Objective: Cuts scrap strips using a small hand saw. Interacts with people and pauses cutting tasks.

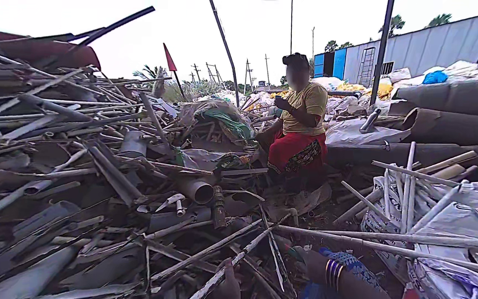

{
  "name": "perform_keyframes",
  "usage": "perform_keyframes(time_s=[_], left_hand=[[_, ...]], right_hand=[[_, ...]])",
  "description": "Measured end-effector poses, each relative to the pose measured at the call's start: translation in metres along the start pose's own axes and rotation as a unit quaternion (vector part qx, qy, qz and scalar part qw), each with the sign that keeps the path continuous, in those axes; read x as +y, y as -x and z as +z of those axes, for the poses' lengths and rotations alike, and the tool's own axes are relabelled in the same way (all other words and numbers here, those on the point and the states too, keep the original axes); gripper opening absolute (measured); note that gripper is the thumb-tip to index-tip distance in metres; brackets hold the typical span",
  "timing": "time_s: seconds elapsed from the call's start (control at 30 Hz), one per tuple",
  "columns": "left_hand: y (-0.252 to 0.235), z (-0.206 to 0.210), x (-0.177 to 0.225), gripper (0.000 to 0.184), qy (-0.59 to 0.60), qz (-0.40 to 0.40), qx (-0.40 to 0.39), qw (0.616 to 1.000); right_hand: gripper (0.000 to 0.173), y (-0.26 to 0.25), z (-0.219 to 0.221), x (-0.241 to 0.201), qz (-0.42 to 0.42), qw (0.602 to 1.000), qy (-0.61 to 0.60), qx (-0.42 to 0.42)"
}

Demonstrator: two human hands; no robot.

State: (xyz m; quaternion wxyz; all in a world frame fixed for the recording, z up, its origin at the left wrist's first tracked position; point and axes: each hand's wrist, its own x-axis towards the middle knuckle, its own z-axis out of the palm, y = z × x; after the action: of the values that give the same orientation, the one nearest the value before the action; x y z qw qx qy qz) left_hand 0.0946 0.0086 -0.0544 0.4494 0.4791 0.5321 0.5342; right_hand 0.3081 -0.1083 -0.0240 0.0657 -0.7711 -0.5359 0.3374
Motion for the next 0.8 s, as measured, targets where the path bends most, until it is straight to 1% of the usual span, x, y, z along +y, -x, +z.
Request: perform_keyframes(time_s=[0.07,0.1,0.2,0.27,0.37,0.43,0.47,0.53,0.6,0.63,0.67,0.7,0.73,0.77,0.8], left_hand=[[-0.006,0.002,-0.006,0.035,-0.004,0.018,-0.014,1.000],[-0.009,0.002,-0.009,0.036,-0.006,0.021,-0.020,1.000],[-0.019,0.001,-0.012,0.034,-0.038,0.034,-0.037,0.998],[-0.024,0.000,-0.011,0.033,-0.085,0.063,-0.071,0.992],[-0.026,0.001,-0.009,0.040,-0.148,0.117,-0.119,0.975],[-0.020,0.002,0.001,0.042,-0.155,0.100,-0.138,0.973],[-0.015,0.003,0.010,0.041,-0.144,0.084,-0.122,0.978],[-0.024,0.004,0.001,0.036,-0.107,0.073,-0.083,0.988],[-0.041,0.002,-0.024,0.036,-0.055,0.063,-0.061,0.995],[-0.048,0.004,-0.030,0.036,-0.030,0.045,-0.047,0.997],[-0.051,0.005,-0.028,0.037,-0.015,0.016,-0.023,1.000],[-0.048,0.003,-0.021,0.038,-0.014,-0.015,-0.006,1.000],[-0.046,0.001,-0.015,0.036,-0.012,-0.032,-0.006,0.999],[-0.045,-0.002,-0.010,0.036,-0.015,-0.037,-0.017,0.999],[-0.044,-0.005,-0.009,0.035,-0.017,-0.036,-0.024,0.999]], right_hand=[[0.052,-0.006,0.004,0.001,-0.010,0.998,0.041,-0.052],[0.051,-0.010,0.006,0.001,-0.001,0.996,0.060,-0.071],[0.051,-0.019,0.004,0.001,0.022,0.991,0.090,-0.096],[0.049,-0.024,0.004,0.004,0.010,0.987,0.114,-0.116],[0.046,-0.026,0.006,0.007,-0.010,0.978,0.150,-0.145],[0.046,-0.027,0.006,0.005,-0.001,0.980,0.143,-0.137],[0.047,-0.026,0.004,0.001,0.010,0.984,0.129,-0.123],[0.050,-0.021,-0.004,-0.003,0.056,0.994,0.074,-0.060],[0.054,-0.001,-0.016,0.002,0.139,0.988,-0.028,0.054],[0.057,0.010,-0.027,0.006,0.174,0.971,-0.090,0.134],[0.057,0.020,-0.038,0.011,0.191,0.944,-0.144,0.227],[0.056,0.028,-0.044,0.015,0.181,0.910,-0.183,0.326],[0.054,0.034,-0.046,0.017,0.147,0.872,-0.191,0.426],[0.053,0.036,-0.046,0.019,0.092,0.834,-0.173,0.516],[0.051,0.036,-0.048,0.018,0.036,0.807,-0.139,0.573]])
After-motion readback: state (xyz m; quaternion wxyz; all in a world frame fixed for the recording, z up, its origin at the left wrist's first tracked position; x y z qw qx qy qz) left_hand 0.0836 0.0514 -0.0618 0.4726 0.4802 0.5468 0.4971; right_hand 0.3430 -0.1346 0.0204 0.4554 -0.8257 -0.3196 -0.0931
